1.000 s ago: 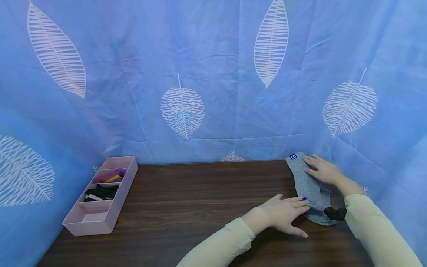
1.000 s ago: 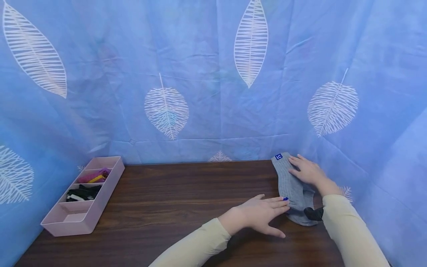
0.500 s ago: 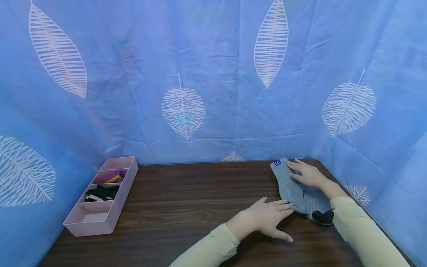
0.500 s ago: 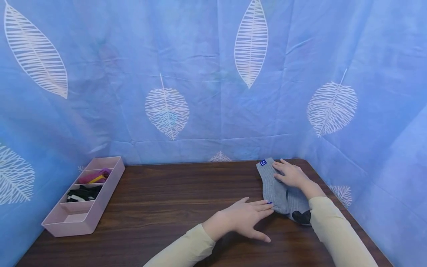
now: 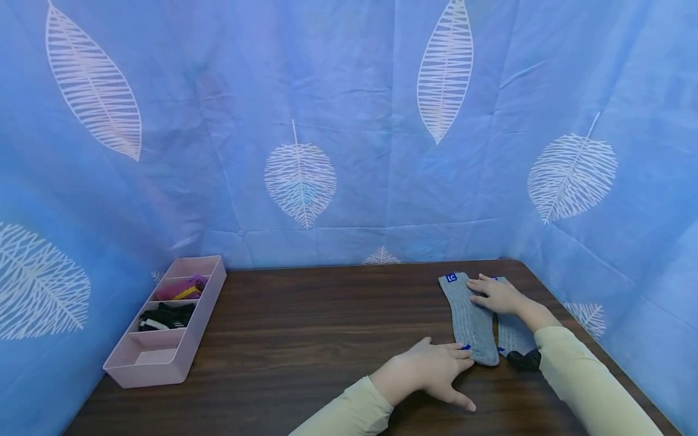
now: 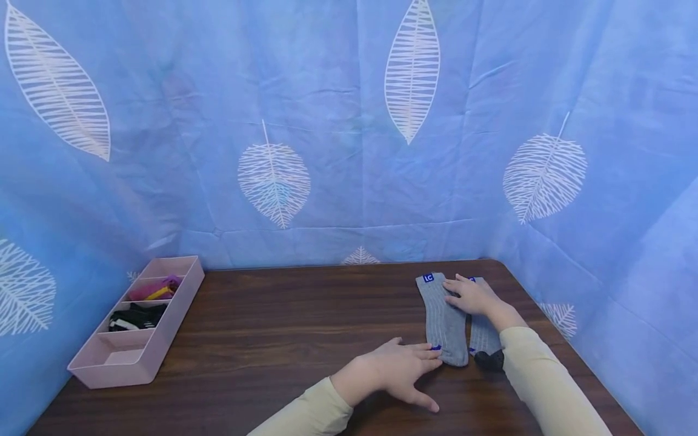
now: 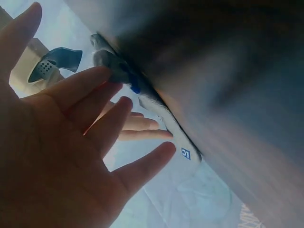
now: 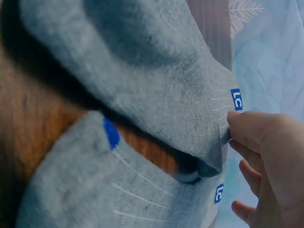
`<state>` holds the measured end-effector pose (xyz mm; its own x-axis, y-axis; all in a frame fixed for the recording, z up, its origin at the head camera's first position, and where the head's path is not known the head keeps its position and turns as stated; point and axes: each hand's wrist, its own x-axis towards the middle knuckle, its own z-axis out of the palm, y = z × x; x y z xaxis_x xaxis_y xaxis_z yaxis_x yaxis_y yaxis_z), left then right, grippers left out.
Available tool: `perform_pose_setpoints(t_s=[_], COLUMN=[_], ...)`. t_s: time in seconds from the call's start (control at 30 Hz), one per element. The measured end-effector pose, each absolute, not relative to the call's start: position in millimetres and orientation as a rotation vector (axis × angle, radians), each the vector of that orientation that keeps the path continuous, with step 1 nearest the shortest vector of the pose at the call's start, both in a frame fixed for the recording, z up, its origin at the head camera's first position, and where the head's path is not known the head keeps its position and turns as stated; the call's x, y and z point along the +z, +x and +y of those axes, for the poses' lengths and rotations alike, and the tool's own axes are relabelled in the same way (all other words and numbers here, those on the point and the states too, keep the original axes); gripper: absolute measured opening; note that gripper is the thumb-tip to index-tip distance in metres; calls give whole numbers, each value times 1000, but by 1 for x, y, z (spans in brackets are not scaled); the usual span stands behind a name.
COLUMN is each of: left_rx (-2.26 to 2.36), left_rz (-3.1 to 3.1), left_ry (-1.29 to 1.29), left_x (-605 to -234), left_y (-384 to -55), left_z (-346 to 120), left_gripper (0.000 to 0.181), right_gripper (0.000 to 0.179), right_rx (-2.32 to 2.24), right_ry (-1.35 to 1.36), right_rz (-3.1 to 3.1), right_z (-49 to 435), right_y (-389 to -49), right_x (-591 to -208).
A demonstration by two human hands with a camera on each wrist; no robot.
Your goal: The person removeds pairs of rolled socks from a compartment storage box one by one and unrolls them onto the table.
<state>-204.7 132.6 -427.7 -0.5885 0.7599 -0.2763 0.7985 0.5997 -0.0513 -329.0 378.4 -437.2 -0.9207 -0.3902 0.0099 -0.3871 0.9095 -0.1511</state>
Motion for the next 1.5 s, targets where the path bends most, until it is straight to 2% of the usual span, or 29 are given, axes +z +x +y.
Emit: perform_pose_setpoints(t_s=[0.27, 0.47, 0.93, 1.2, 1.5], left_rx=[-226, -182, 7, 43, 102], left_rz=[2590, 2606, 2838, 3006, 3177], left_ry=[1251, 1371, 1650, 1759, 1723], left_x=[-425, -417, -412, -411, -404], left_y=[-204, -204, -186, -176, -169], left_z=[128, 112, 39, -7, -54], left_gripper=[68, 63, 41, 31, 25], right_gripper=[54, 55, 38, 37, 37], right_rx=[-267, -69, -26, -126, -242], right_ry=[-660, -661, -854, -924, -1017], right_rz=[3056, 3186, 3351, 3384, 3348], right_z=[373, 367, 354, 330, 288], right_y=[-331, -326, -286, -262, -240], right_x=[-436, -430, -419, -414, -415])
